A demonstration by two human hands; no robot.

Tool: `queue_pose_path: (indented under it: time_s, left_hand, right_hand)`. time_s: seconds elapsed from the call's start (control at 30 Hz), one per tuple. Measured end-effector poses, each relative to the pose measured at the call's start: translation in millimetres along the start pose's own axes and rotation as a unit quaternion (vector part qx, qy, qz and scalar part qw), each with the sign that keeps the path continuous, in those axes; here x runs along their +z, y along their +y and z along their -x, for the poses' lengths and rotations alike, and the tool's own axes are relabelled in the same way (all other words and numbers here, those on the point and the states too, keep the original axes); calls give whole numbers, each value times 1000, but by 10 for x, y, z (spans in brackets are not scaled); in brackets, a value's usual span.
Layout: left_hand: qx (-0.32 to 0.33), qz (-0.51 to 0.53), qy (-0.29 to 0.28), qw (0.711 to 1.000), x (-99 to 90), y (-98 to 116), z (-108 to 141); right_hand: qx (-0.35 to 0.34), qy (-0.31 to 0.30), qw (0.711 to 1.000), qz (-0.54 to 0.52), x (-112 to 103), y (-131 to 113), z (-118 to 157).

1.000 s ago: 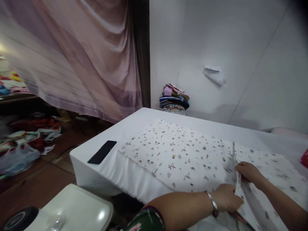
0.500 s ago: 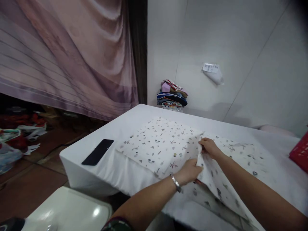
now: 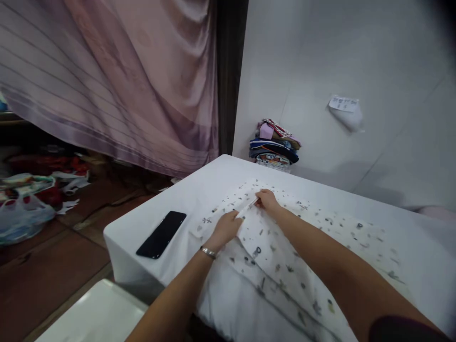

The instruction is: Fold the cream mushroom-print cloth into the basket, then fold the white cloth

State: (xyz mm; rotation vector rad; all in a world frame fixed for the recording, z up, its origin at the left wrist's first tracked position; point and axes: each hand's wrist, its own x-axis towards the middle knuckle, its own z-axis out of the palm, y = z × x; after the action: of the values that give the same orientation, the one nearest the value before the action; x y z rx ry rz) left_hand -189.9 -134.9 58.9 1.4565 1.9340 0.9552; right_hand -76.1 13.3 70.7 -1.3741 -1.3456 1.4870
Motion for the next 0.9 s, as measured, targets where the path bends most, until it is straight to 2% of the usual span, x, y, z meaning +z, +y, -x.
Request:
queue_pose_path:
  time_s: [0.07, 0.13, 0.23, 0.33, 0.43, 0.53, 0.63, 0.7, 0.8, 0.9]
  left_hand:
    - [-5, -70, 70, 995, -211, -180, -53]
    - [-44, -128, 108, 985, -372, -334, -65]
    - [-117, -220, 106, 963, -515, -491, -48]
    - [-147, -271, 81, 948, -575, -544, -24]
    - [-157, -286, 56, 944, -603, -534, 5]
    - [-159, -288, 44, 943, -624, -518, 33]
    - [-154, -285, 38, 945, -633, -521, 47]
    - [-153, -285, 37, 946, -632, -527, 48]
    - [-158, -286, 34, 944, -626, -528, 45]
    - [-163, -290, 27, 943, -622, -531, 43]
  right_hand:
    - [-6, -22, 1000, 2, 358, -59, -138]
    - [-5, -47, 999, 9, 683, -53, -237]
    - [23, -101, 994, 38, 1025, 70, -296]
    - [61, -165, 982, 74, 1104, 204, -308]
    - [20, -173, 972, 155, 881, 195, -412]
    - [-74, -76, 959, 263, 394, 50, -668]
    - [-98, 32, 933, 344, -177, -71, -991]
    - [-88, 66, 905, 410, -465, -81, -1185]
    - [-80, 63, 867, 489, -643, -23, -1417]
    - [-109, 45, 838, 533, -606, 24, -1578]
